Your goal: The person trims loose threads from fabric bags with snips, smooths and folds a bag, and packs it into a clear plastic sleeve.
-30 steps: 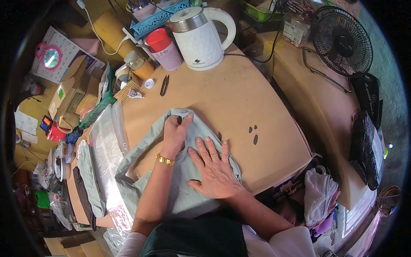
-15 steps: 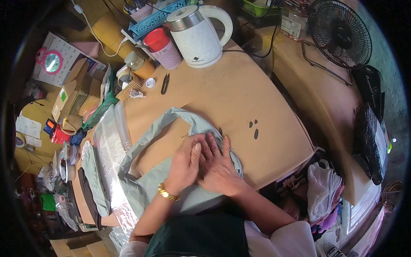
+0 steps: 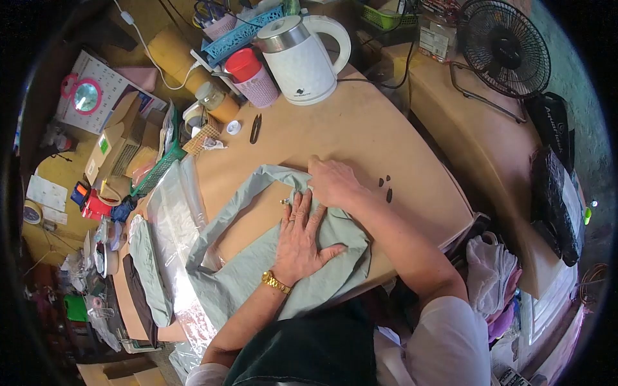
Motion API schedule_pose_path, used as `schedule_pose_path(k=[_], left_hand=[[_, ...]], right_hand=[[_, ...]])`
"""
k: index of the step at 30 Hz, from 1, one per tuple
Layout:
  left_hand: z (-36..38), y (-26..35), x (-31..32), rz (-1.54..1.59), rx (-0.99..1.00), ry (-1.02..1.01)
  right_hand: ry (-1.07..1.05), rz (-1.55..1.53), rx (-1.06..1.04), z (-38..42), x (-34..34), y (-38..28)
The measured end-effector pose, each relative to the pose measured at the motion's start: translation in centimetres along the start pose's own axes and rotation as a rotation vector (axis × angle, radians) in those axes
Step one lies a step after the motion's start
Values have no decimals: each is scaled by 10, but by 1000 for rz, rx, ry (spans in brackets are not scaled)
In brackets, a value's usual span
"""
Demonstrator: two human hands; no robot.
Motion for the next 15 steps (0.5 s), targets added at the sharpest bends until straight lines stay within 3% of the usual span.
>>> schedule_pose_path(k=[2, 5, 9, 11, 15], left_hand=[[-1, -1, 0, -1, 12, 8], [1, 5, 0, 39, 35, 3], [4, -1, -2, 148, 83, 68], [8, 3, 3, 47, 180, -33], [32, 57, 0, 260, 161, -132]], right_hand=[[23, -217, 85, 1, 1, 12], [77, -243, 146, 7, -18, 14], [24, -90, 144, 20, -25, 36], [-90, 55, 52, 38, -17, 25], [-36, 53, 74, 44, -8, 27]])
Point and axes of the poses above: each hand's wrist, its own z-axis away from the middle knuckle, its own x-axis out of the palm, y = z × x, the point moved 7 cm from there along -z, towards the middle knuckle, and after that the axes turned 1 degree about -x, right-handed, at the moved point
